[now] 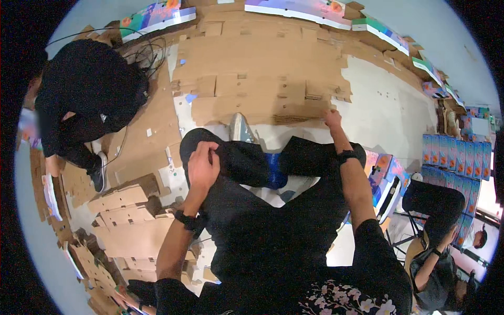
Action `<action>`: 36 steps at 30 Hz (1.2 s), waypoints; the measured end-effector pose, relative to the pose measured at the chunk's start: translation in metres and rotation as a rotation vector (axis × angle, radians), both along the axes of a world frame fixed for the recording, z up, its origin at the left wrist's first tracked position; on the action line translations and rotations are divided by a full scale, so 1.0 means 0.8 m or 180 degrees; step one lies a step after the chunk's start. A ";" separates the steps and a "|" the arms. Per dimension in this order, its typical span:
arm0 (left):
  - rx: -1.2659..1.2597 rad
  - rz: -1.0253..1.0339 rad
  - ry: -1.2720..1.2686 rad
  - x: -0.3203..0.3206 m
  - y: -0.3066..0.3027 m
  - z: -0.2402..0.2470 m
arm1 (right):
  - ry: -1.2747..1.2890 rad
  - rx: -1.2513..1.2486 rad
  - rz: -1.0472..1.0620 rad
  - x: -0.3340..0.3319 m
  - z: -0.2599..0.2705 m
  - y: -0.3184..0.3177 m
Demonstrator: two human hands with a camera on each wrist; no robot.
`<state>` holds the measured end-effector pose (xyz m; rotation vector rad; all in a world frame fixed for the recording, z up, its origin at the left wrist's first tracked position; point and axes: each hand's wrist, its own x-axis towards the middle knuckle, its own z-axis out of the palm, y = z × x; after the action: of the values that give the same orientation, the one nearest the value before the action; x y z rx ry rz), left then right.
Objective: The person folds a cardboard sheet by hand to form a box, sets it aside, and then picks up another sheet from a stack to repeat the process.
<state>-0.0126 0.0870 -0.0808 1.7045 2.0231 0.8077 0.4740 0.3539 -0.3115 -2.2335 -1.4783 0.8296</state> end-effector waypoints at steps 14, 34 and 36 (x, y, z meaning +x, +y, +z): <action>0.0052 -0.0009 -0.0055 -0.002 0.005 0.001 | 0.0045 0.1842 -0.0373 -0.073 0.247 0.025; 0.1291 -0.0796 0.0768 0.209 -0.025 0.119 | 0.4796 -0.0744 0.0737 -0.325 0.542 -0.432; 0.1135 -0.0934 0.0508 0.205 -0.024 0.129 | 0.4349 -0.0571 0.1617 -0.300 0.523 -0.428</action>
<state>0.1511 0.0677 0.0224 2.2637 1.7363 1.0002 0.2342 0.0114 0.1069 -0.7747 -1.1562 2.0729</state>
